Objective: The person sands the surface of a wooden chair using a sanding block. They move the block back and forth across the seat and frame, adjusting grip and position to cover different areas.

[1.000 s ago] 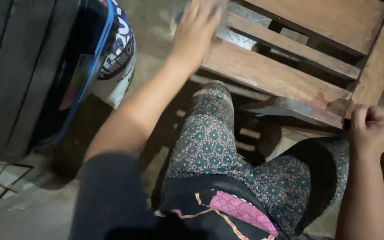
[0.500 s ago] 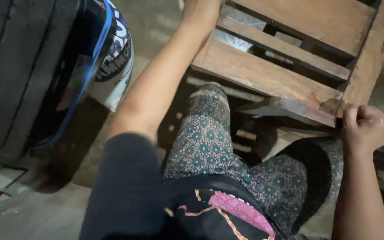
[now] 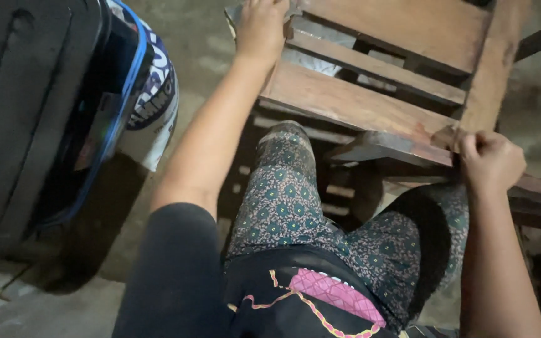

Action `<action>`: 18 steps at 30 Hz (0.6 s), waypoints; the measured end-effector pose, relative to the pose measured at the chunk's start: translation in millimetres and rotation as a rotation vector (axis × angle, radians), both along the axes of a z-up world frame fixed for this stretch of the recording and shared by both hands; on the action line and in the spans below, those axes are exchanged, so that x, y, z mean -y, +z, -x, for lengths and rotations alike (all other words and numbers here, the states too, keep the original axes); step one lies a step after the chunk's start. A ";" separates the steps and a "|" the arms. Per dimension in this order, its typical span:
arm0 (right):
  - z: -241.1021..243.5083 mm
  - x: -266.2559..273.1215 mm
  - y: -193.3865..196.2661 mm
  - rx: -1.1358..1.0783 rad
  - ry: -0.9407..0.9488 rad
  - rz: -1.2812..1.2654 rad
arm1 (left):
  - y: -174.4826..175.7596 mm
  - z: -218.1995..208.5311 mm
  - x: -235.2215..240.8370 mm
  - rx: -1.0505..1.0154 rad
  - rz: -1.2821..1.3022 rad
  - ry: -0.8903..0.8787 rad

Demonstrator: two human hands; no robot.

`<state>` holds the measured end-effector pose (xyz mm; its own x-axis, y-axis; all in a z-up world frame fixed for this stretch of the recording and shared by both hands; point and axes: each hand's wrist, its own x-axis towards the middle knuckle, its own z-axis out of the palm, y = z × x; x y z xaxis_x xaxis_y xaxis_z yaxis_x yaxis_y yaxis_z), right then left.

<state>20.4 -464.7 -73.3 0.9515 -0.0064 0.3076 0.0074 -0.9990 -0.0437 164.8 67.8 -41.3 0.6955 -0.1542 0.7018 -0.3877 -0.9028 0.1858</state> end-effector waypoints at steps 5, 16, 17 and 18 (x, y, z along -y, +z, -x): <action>4.6 -87.2 67.3 -0.061 0.381 -0.383 | -3.4 100.1 26.8 -0.394 -0.083 0.002; -4.4 -195.5 108.2 -0.439 0.514 -0.178 | -46.6 18.0 -15.6 -0.207 -0.119 0.224; -4.3 -192.7 106.9 -0.445 0.483 -0.154 | -31.3 14.9 -8.9 -0.071 -0.089 0.255; -3.7 -190.6 105.5 -0.443 0.486 -0.161 | 2.8 49.3 -29.5 -0.061 -0.113 0.357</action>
